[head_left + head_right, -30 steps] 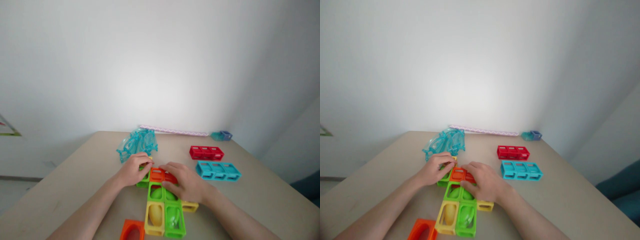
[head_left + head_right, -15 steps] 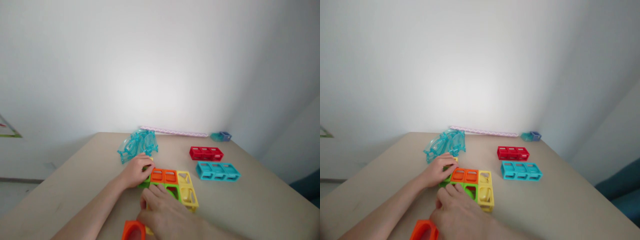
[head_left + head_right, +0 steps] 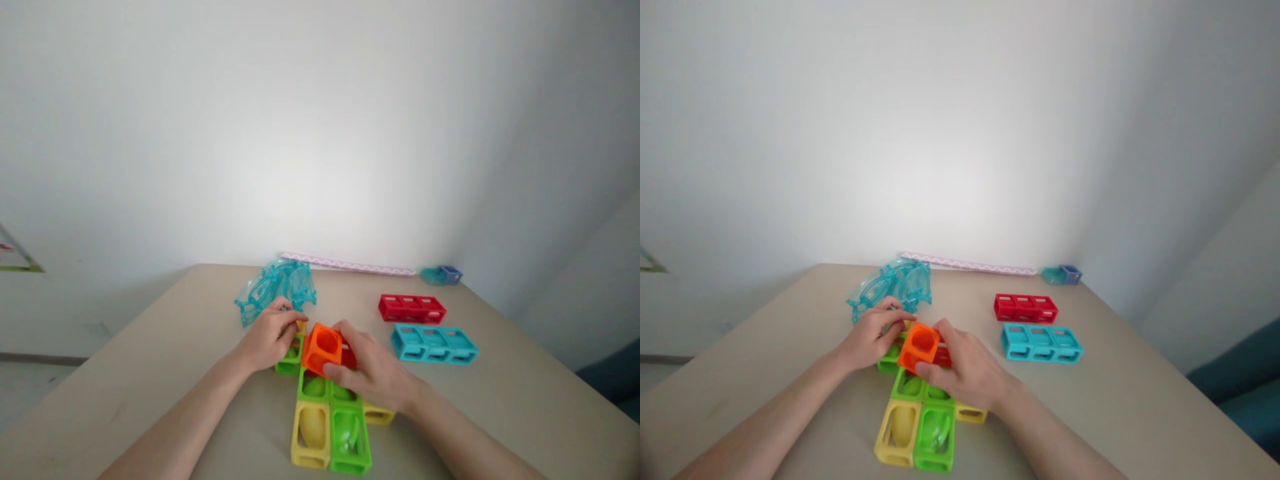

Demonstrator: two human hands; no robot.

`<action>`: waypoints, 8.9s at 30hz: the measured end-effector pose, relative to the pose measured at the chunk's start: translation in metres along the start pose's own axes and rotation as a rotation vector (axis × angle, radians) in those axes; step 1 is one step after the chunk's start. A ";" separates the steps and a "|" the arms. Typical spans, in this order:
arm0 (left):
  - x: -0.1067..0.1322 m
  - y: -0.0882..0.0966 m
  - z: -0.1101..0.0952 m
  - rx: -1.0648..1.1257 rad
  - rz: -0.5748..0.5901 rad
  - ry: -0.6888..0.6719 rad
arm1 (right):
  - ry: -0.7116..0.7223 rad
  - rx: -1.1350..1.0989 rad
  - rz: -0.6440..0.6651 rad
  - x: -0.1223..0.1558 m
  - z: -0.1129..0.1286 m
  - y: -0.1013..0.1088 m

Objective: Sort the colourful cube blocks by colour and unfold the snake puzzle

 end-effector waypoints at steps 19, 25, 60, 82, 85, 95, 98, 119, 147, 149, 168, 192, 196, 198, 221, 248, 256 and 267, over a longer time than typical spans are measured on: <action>0.000 0.014 -0.004 -0.436 0.005 0.192 | 0.061 0.185 -0.035 -0.001 -0.002 -0.009; 0.003 0.009 -0.016 -0.301 0.169 0.077 | 0.010 0.178 -0.041 -0.001 -0.004 -0.007; 0.016 -0.002 -0.006 0.284 0.480 0.380 | 0.003 0.112 -0.019 -0.001 -0.002 -0.004; 0.004 -0.015 0.003 0.595 -0.295 0.284 | -0.047 0.259 -0.049 -0.005 -0.011 -0.011; 0.004 -0.015 0.000 0.595 -0.302 0.274 | -0.057 0.273 -0.040 -0.005 -0.012 -0.012; 0.008 -0.021 0.008 0.746 -0.288 0.363 | -0.074 0.341 0.011 -0.006 -0.009 -0.014; 0.009 -0.020 0.009 0.704 -0.294 0.357 | -0.074 0.288 -0.009 -0.005 -0.010 -0.012; 0.002 -0.009 0.027 1.006 -0.506 0.444 | 0.004 0.022 -0.170 -0.002 -0.007 -0.004; -0.001 -0.004 0.023 1.240 -0.582 0.427 | 0.167 0.021 -0.300 0.004 0.012 0.006; -0.002 -0.006 0.024 1.267 -0.553 0.463 | 0.162 0.033 -0.291 0.003 0.012 0.006; -0.001 -0.012 0.012 1.209 -0.366 0.468 | 0.028 0.050 -0.354 0.001 -0.003 0.000; -0.006 -0.006 0.008 1.225 -0.266 0.333 | -0.001 0.050 -0.406 0.002 -0.008 0.001; -0.004 0.000 0.006 1.271 -0.309 0.305 | -0.009 0.049 -0.457 0.005 -0.006 0.005; -0.003 0.001 0.005 1.284 -0.306 0.284 | -0.014 0.038 -0.464 0.006 -0.006 0.006; 0.001 0.006 -0.001 0.868 -0.066 0.263 | 0.104 0.030 -0.438 0.005 0.004 0.009; -0.001 -0.005 -0.017 0.862 -0.041 0.149 | 0.200 0.445 -0.475 0.004 0.002 0.023; 0.002 -0.009 -0.013 1.057 -0.002 0.117 | -0.049 0.608 -0.473 -0.014 -0.098 0.092; 0.001 -0.011 -0.004 1.101 -0.019 0.132 | -0.321 0.677 -0.031 -0.028 -0.221 0.106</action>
Point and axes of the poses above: each hand's wrist, its own x-axis away from the middle knuckle, its own y-axis out of the back of the hand, z = x × y, the point moved 6 cm from there along -x, towards the middle knuckle, and after that the axes turned 10 degrees about x, right-handed, at the moved point
